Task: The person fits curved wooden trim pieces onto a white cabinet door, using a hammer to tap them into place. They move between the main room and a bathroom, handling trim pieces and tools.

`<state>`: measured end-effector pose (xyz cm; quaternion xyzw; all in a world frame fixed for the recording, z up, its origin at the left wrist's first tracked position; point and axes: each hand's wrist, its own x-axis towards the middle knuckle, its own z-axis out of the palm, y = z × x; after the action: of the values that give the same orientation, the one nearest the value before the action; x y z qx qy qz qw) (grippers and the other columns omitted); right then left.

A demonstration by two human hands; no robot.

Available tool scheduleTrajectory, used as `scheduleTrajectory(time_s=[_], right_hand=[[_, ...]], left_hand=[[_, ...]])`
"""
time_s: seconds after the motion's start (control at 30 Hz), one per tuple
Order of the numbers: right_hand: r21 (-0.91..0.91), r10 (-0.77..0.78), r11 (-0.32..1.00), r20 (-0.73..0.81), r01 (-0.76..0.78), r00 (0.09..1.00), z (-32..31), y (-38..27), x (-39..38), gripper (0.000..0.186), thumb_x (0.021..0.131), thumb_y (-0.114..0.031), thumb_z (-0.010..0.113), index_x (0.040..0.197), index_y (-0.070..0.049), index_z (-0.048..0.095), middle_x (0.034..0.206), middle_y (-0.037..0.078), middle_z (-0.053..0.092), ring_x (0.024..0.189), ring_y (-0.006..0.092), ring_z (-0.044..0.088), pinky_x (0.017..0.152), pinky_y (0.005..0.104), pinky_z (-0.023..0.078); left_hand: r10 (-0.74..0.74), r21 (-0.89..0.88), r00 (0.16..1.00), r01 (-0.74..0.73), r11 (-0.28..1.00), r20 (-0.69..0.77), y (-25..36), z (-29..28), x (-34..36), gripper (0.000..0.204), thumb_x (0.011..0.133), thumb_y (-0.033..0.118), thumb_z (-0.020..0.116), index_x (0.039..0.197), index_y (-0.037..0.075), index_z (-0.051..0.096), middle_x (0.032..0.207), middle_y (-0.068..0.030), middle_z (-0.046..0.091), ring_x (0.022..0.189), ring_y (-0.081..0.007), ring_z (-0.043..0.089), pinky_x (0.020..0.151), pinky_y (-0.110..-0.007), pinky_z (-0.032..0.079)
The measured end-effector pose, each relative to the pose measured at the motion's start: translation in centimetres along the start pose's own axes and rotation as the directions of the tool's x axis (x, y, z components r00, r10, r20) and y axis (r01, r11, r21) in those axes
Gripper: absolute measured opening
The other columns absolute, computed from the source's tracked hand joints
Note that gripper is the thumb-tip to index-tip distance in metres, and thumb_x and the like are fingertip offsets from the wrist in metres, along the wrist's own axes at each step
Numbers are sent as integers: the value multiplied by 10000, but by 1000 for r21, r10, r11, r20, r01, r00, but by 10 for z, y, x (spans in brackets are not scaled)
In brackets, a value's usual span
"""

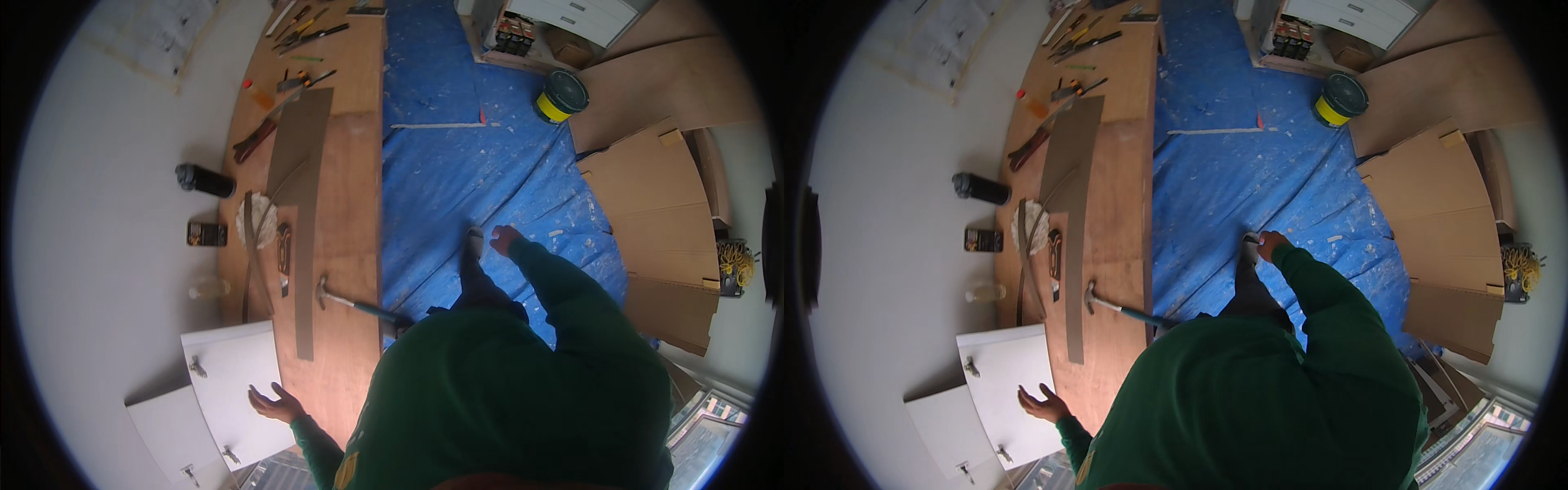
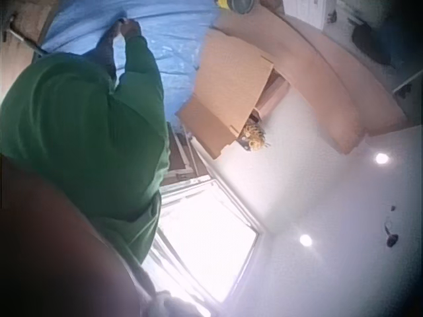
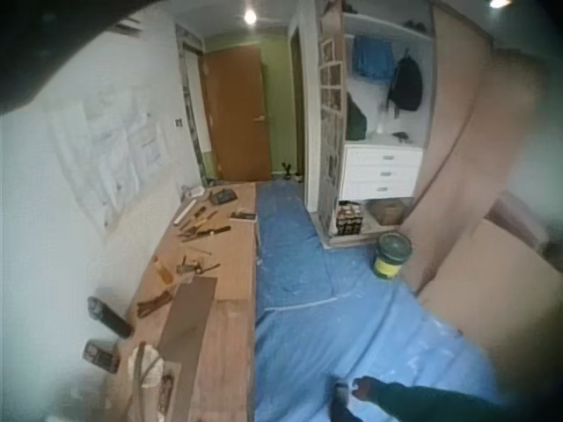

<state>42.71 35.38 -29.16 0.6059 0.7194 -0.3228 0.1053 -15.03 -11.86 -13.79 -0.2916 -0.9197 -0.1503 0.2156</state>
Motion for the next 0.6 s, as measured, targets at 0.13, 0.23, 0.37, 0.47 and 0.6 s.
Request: scheduleTrajectory(time_s=[0.13,0.23,0.37,0.47,0.6], right_hand=[[95,63,993,44,-67,997,-14,122,14,373,866,-357,687,1093,-61,679,1117,230,709,1071,417,666,944,484,528],[40,193,978,218,-206,957,-44,185,28,404,858,-370,673,1071,-28,711,1119,234,715,1067,418,669,946,489,530],[120,257,955,133,-273,957,-94,247,44,418,863,-408,673,1052,-38,711,1105,226,720,1074,413,667,959,482,525],[263,296,920,23,-291,955,-133,257,73,406,856,-410,690,1019,-38,704,1072,221,724,1053,408,671,947,466,527],[409,149,908,-112,-91,982,-193,222,149,391,856,-389,706,1017,-33,706,1028,211,730,1012,399,678,919,449,534]], left_hand=[[180,-271,980,-152,950,81,216,36,-28,388,939,199,706,1279,32,622,1375,-216,538,1279,-416,511,1055,-559,428],[455,-565,855,-254,785,248,342,41,-12,119,902,89,702,1013,55,676,1295,-197,592,1218,-402,548,1018,-539,448],[661,-726,588,-171,666,467,441,78,28,47,902,56,630,919,52,673,1127,-177,681,1083,-383,636,953,-460,507],[645,-671,407,-100,735,647,469,127,48,113,918,75,599,963,41,697,1133,-163,699,1044,-349,677,926,-433,538],[526,-508,171,-137,850,833,487,175,74,237,856,91,595,1045,66,735,1119,-159,717,1018,-306,705,913,-408,561]])
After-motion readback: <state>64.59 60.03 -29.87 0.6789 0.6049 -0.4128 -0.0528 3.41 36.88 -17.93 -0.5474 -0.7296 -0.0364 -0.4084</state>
